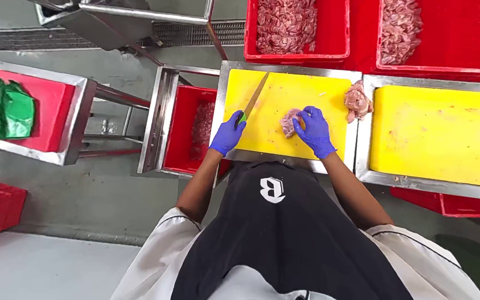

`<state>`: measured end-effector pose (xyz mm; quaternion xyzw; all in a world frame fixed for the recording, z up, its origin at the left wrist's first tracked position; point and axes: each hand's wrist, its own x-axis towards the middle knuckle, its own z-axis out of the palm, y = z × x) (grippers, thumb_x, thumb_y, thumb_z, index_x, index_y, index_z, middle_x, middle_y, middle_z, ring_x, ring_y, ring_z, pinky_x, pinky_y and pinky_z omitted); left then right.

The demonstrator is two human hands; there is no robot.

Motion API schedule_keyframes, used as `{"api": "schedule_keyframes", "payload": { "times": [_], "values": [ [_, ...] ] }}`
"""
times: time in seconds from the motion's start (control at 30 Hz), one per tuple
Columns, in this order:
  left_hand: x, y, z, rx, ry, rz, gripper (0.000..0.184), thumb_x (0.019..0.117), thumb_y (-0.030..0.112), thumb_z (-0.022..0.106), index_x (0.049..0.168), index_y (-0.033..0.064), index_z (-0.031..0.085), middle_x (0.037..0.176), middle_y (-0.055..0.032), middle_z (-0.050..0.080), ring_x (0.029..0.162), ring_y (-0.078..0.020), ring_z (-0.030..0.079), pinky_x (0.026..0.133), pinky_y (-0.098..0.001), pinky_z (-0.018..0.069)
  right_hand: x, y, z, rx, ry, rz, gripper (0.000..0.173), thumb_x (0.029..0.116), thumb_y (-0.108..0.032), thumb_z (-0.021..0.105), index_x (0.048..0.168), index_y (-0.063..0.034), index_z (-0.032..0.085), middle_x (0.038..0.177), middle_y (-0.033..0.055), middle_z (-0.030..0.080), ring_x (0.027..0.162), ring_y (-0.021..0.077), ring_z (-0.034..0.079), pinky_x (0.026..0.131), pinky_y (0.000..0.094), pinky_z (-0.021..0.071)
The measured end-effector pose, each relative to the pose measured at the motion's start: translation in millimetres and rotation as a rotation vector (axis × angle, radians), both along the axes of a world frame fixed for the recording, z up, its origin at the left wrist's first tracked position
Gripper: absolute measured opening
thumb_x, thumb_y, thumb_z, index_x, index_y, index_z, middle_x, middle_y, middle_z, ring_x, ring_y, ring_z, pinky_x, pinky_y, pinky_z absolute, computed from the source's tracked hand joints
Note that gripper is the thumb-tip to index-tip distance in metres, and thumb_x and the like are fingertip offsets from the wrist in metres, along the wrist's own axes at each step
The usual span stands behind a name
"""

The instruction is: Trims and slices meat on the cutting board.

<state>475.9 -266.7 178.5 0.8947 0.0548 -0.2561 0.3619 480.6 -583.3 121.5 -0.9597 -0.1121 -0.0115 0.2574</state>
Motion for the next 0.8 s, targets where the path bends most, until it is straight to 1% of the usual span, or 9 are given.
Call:
{"api": "schedule_keyframes", "payload": {
  "times": [0.03, 0.07, 0.1, 0.17, 0.2, 0.33, 0.53, 0.67, 0.8],
  "values": [
    [-3, -5, 1, -0.071, 0.007, 0.002, 0.052, 0.1104, 0.035, 0.045, 0.158, 0.0148, 0.039, 0.096, -0.0185, 0.07, 0.075, -0.0281, 0.069, 0.075, -0.0485, 0.0588, 3, -11, -13, 0.048, -0.122, 0.139, 0.035, 0.0983, -0.035, 0.058, 0.105, -0.0054, 0.074, 0.123, 0.0196, 0.068, 0.121, 0.0389, 0.062, 0.099, 0.0533, 0.0523],
    [-5, -14, 3, -0.136, 0.022, 0.012, 0.05, 0.1105, 0.031, 0.046, 0.157, 0.0128, 0.039, 0.092, -0.0163, 0.069, 0.07, -0.0239, 0.068, 0.07, -0.0437, 0.0595, 7, -21, -24, 0.089, -0.19, 0.257, 0.032, 0.098, -0.034, 0.059, 0.1, -0.0051, 0.074, 0.123, 0.0201, 0.068, 0.122, 0.0392, 0.063, 0.102, 0.0531, 0.0518],
    [-4, -25, 8, -0.182, 0.041, 0.021, 0.048, 0.1097, 0.025, 0.046, 0.155, 0.0098, 0.04, 0.094, -0.0161, 0.069, 0.07, -0.0225, 0.069, 0.069, -0.0419, 0.0605, 11, -26, -33, 0.12, -0.235, 0.336, 0.031, 0.0975, -0.032, 0.06, 0.098, -0.0045, 0.074, 0.12, 0.0198, 0.07, 0.12, 0.0384, 0.064, 0.102, 0.0525, 0.0521],
    [-4, -48, 15, -0.179, 0.05, 0.011, 0.044, 0.1054, 0.017, 0.048, 0.148, 0.006, 0.044, 0.097, -0.017, 0.07, 0.073, -0.0237, 0.069, 0.07, -0.0433, 0.0599, 18, -30, -44, 0.17, -0.321, 0.401, 0.029, 0.0961, -0.03, 0.062, 0.091, -0.003, 0.073, 0.109, 0.0188, 0.073, 0.112, 0.0369, 0.068, 0.098, 0.0506, 0.0548],
    [-6, -60, 16, -0.156, 0.036, -0.006, 0.043, 0.1046, 0.017, 0.049, 0.145, 0.0049, 0.046, 0.096, -0.0178, 0.068, 0.074, -0.0257, 0.068, 0.071, -0.0457, 0.0586, 20, -30, -47, 0.19, -0.358, 0.414, 0.028, 0.0952, -0.028, 0.062, 0.089, -0.0029, 0.073, 0.105, 0.0183, 0.073, 0.108, 0.0362, 0.069, 0.095, 0.0493, 0.0561],
    [-18, -99, 20, -0.042, 0.013, -0.087, 0.042, 0.1096, 0.032, 0.049, 0.14, 0.0026, 0.051, 0.101, -0.0203, 0.07, 0.092, -0.0332, 0.07, 0.087, -0.0529, 0.0564, 26, -29, -48, 0.216, -0.405, 0.433, 0.026, 0.0954, -0.026, 0.063, 0.088, -0.0027, 0.072, 0.1, 0.0173, 0.073, 0.104, 0.0352, 0.071, 0.094, 0.048, 0.0568],
    [-34, -127, 4, 0.13, 0.118, -0.117, 0.043, 0.111, 0.033, 0.043, 0.143, 0.0044, 0.05, 0.111, -0.0213, 0.071, 0.105, -0.0376, 0.071, 0.094, -0.0575, 0.0551, 28, -28, -49, 0.247, -0.411, 0.458, 0.026, 0.0957, -0.024, 0.06, 0.088, -0.0023, 0.071, 0.099, 0.0171, 0.073, 0.103, 0.0351, 0.071, 0.093, 0.0472, 0.0572],
    [-34, -132, 12, 0.15, 0.109, -0.1, 0.044, 0.1113, 0.035, 0.043, 0.142, 0.0047, 0.051, 0.109, -0.021, 0.071, 0.104, -0.0378, 0.071, 0.092, -0.0576, 0.0554, 27, -26, -49, 0.243, -0.447, 0.437, 0.023, 0.0947, -0.025, 0.063, 0.089, -0.0038, 0.07, 0.097, 0.0167, 0.073, 0.1, 0.0345, 0.071, 0.09, 0.0469, 0.0576],
    [-32, -133, 13, 0.18, 0.158, -0.136, 0.043, 0.1119, 0.033, 0.042, 0.143, 0.005, 0.05, 0.112, -0.0211, 0.071, 0.106, -0.0384, 0.07, 0.093, -0.0575, 0.0551, 24, -23, -50, 0.226, -0.452, 0.441, 0.031, 0.097, -0.031, 0.061, 0.087, -0.0037, 0.07, 0.092, 0.0165, 0.071, 0.096, 0.035, 0.07, 0.087, 0.0477, 0.0573]
  ]
}}
